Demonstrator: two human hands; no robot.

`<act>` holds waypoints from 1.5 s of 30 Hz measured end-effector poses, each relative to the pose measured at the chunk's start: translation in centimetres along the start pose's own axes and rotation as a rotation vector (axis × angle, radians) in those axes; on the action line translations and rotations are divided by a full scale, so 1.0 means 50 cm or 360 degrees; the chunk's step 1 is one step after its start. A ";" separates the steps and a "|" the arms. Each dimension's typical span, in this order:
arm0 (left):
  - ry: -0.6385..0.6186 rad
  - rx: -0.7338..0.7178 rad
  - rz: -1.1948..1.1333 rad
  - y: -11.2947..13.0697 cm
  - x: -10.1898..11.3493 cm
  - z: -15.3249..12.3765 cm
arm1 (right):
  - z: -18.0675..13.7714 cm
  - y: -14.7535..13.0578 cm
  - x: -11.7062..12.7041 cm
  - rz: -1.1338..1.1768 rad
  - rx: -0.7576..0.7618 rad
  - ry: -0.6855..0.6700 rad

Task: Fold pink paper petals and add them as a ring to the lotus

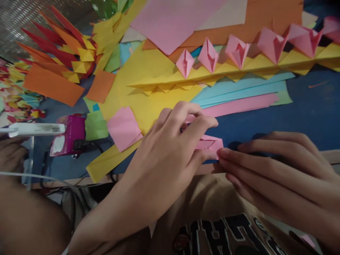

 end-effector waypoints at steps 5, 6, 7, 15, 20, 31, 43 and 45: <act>-0.0108 -0.0148 -0.0120 -0.020 0.011 0.036 | 0.013 -0.001 -0.011 -0.0008 -0.0126 0.0017; -0.0129 -0.0173 -0.0119 -0.023 0.010 0.041 | 0.013 -0.002 -0.011 -0.0007 -0.0149 0.0020; -0.0167 -0.0206 -0.0118 -0.024 0.008 0.044 | 0.013 -0.004 -0.011 -0.0014 -0.0162 0.0032; -0.0375 -0.0223 -0.0243 -0.025 0.016 0.045 | 0.031 -0.019 -0.004 -0.0182 -0.0240 0.0087; -0.0386 -0.0233 -0.0345 -0.030 0.019 0.047 | 0.048 -0.022 0.000 -0.0076 -0.0455 0.0035; -0.0231 -0.0510 -0.0325 -0.050 0.001 0.023 | 0.066 -0.032 -0.002 -0.0059 -0.0619 -0.0050; 0.0070 -0.0773 0.0005 -0.061 -0.010 -0.008 | 0.010 -0.007 0.030 -0.0212 -0.0273 -0.0278; 0.0040 -0.0782 0.0005 -0.063 -0.009 -0.010 | 0.009 -0.007 0.032 -0.0234 -0.0243 -0.0244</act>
Point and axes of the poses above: each hand's wrist, its own z-axis towards the middle knuckle, its own x-axis out of the back of the hand, y = z × x, the point moved 1 cm from there along z, towards the middle knuckle, and after that the axes turned 4 degrees about -z, right-handed, at the moved point
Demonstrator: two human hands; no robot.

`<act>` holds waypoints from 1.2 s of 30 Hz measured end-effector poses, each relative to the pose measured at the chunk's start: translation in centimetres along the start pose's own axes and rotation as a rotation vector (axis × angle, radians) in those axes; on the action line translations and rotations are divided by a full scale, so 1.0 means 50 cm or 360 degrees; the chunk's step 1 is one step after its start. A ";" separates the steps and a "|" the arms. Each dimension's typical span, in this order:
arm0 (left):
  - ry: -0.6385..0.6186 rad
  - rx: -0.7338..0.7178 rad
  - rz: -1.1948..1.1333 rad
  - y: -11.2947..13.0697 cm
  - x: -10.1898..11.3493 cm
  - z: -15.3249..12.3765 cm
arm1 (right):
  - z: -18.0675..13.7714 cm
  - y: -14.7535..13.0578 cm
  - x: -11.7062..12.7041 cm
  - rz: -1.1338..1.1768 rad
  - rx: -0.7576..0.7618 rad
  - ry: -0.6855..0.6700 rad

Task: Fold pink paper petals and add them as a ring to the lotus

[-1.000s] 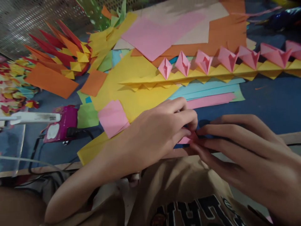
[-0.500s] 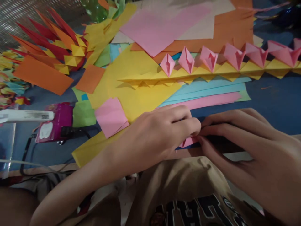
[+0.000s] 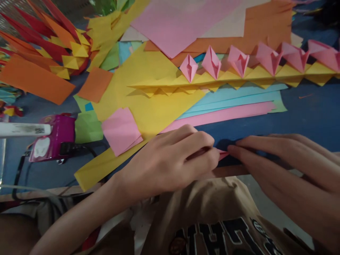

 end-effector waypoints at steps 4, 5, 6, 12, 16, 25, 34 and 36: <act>-0.0013 0.0025 0.0000 0.008 -0.002 -0.004 | 0.007 0.003 -0.003 -0.0028 0.0099 0.0013; 0.0008 0.0048 0.0000 0.012 -0.004 -0.005 | 0.010 0.005 -0.004 -0.0037 0.0121 0.0007; 0.0032 0.0084 -0.0003 0.016 -0.006 -0.004 | 0.013 0.006 -0.005 -0.0043 0.0147 0.0001; 0.0099 0.0430 -0.0125 0.039 -0.015 0.004 | 0.023 0.012 -0.009 0.0016 0.0216 0.0044; 0.0081 0.0530 -0.0138 0.054 -0.015 0.009 | 0.020 0.008 -0.005 0.0058 0.0074 -0.0014; 0.0230 0.0428 0.0173 0.087 -0.036 -0.011 | 0.013 0.018 -0.004 0.0014 0.0150 -0.0042; 0.0258 0.0499 0.0205 0.069 -0.031 -0.020 | 0.017 0.011 -0.014 -0.0170 0.0342 0.0153; 0.0249 0.0618 -0.0070 0.058 -0.025 -0.018 | 0.017 0.009 -0.014 -0.0190 0.0317 0.0149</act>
Point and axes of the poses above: each hand's wrist, its own z-axis towards the middle knuckle, its own x-axis out of the back of the hand, y = z × x, the point moved 1 cm from there along z, towards the middle knuckle, and after that the axes turned 4 degrees about -z, right-handed, at the moved point
